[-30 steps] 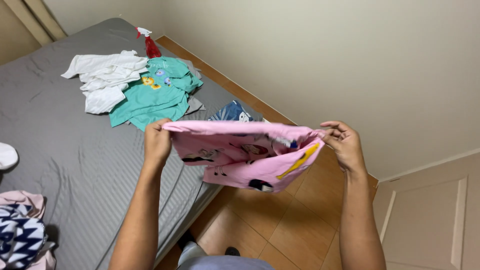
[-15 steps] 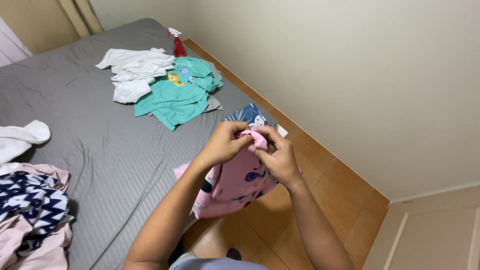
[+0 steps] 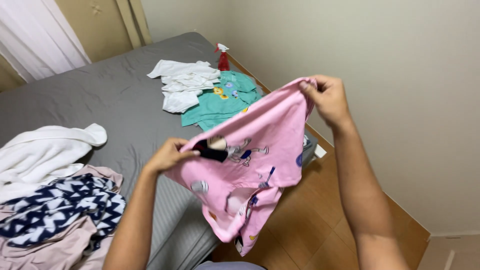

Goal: The person folds a pink t-shirt with cartoon graphics, then a teal t-shirt with a floral design, and finally a plain grey t-shirt. Each shirt is smoothed out, folded into a compact rectangle, and placed in a neat stack on the bed.

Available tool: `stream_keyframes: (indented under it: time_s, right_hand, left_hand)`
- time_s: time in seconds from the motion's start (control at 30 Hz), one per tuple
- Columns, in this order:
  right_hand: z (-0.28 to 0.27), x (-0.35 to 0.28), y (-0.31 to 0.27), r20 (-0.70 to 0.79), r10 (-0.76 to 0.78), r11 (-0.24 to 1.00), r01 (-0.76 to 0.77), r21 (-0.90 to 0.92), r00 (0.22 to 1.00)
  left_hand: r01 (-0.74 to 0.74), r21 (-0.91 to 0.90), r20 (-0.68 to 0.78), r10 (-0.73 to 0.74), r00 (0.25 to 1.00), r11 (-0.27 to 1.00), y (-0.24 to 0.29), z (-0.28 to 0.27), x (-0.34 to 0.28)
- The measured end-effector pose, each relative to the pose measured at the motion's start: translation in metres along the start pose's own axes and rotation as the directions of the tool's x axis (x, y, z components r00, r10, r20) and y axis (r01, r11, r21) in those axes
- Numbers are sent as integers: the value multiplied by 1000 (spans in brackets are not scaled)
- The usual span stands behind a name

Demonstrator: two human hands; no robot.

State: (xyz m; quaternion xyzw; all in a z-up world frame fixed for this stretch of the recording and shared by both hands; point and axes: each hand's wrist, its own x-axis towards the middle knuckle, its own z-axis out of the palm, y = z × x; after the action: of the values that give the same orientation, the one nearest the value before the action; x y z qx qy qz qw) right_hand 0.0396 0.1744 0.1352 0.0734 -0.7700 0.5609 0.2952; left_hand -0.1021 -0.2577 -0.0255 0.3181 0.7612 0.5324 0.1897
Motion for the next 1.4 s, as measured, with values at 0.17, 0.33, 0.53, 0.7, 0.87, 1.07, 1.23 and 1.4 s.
stream_keyframes:
  time_s: [0.17,0.33,0.53,0.7,0.87,1.07,1.23,1.4]
  right_hand:
    - [10,82,17,-4,-10,994,10,-112,1000]
    - [24,111,-1,-80,-23,969,3,-248,996]
    - [35,95,-25,-169,-44,990,20,-141,985]
    - [34,44,-18,-253,-38,998,49,40,967]
    - [24,-20,-14,-441,-41,987,105,122,896]
    - [10,6,5,-596,-79,952,237,191,799]
    - [48,138,90,-454,-98,943,228,241,886]
    - [172,255,184,-259,15,977,41,208,966]
  left_hand:
    - [-40,169,-254,83,964,985,-9,-133,19]
    - [-93,376,-513,291,807,922,28,-214,26]
    - [-427,119,-677,388,626,896,78,-225,14]
    - [-528,-17,-637,398,660,849,61,-201,-17]
    - [-300,-138,-365,233,901,944,33,-130,-70]
    - [17,-259,82,5,997,966,-1,8,-90]
    - [46,-365,-1,-49,999,930,-32,61,-63]
    - [-28,-647,-256,-183,949,762,-68,73,-43]
